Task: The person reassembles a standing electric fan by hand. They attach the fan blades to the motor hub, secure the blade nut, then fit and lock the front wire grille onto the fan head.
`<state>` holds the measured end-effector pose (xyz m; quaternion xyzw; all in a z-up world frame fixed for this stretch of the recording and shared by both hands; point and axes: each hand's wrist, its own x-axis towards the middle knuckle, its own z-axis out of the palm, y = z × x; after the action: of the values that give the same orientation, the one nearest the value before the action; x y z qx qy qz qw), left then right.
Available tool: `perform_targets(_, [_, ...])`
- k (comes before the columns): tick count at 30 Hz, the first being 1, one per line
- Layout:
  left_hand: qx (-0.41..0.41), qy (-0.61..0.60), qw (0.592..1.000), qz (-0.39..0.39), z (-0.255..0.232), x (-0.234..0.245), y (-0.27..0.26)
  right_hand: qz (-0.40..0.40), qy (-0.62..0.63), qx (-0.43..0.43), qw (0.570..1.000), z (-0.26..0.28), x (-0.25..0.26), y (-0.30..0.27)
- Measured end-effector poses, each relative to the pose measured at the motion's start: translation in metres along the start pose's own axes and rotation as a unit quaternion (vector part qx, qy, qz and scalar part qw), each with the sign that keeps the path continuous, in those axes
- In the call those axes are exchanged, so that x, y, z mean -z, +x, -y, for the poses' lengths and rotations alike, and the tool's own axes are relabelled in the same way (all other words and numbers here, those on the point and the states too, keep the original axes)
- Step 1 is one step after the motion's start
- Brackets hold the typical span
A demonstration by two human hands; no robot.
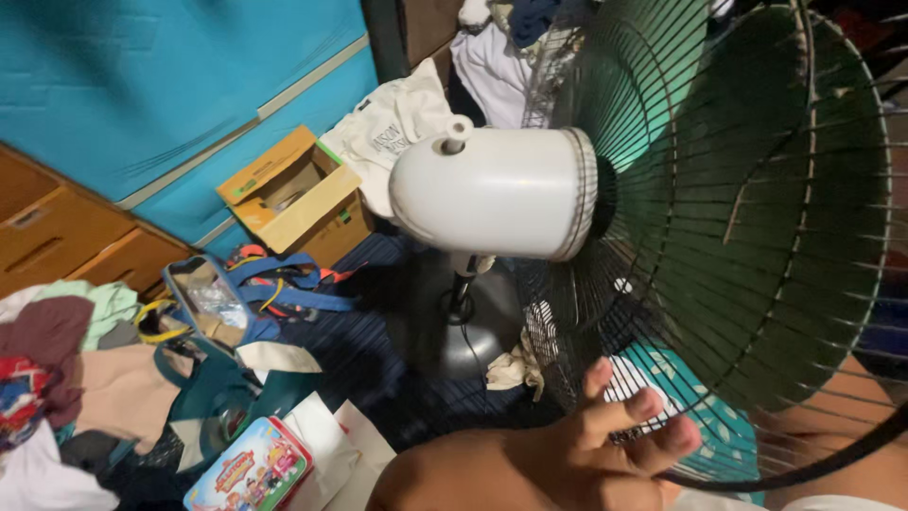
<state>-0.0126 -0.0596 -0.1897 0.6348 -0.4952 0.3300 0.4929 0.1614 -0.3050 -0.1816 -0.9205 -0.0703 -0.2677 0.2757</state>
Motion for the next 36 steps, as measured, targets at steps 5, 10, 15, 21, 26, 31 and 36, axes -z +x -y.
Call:
perform_targets(5, [0.013, -0.018, 0.999, 0.029, 0.005, 0.014, -0.001, 0.009, 0.011, 0.018, 1.0, 0.006, -0.014, 0.025])
perform_targets(10, [0.03, -0.021, 0.998, -0.053, 0.005, 0.029, -0.005, 0.036, 0.036, 0.02, 0.999, 0.008, -0.018, 0.029])
perform_targets(15, [0.154, 0.097, 0.973, -0.143, -0.013, 0.082, 0.003, 0.112, 0.147, -0.024, 0.983, 0.037, 0.001, 0.023])
perform_targets(21, [0.359, -0.147, 0.891, -0.234, -0.028, 0.114, 0.033, 0.036, 0.365, 0.202, 0.908, 0.091, 0.016, 0.007])
perform_targets(26, [0.356, -0.139, 0.918, -0.11, -0.015, 0.145, 0.017, -0.057, 0.315, 0.264, 0.91, 0.095, 0.015, 0.007])
perform_targets(31, [0.36, -0.228, 0.898, -0.109, 0.0, 0.177, -0.002, -0.081, 0.374, 0.243, 0.891, 0.102, 0.005, 0.005])
perform_targets(36, [0.355, -0.204, 0.9, -0.152, 0.004, 0.189, -0.003, -0.104, 0.337, 0.285, 0.891, 0.107, 0.003, 0.005])
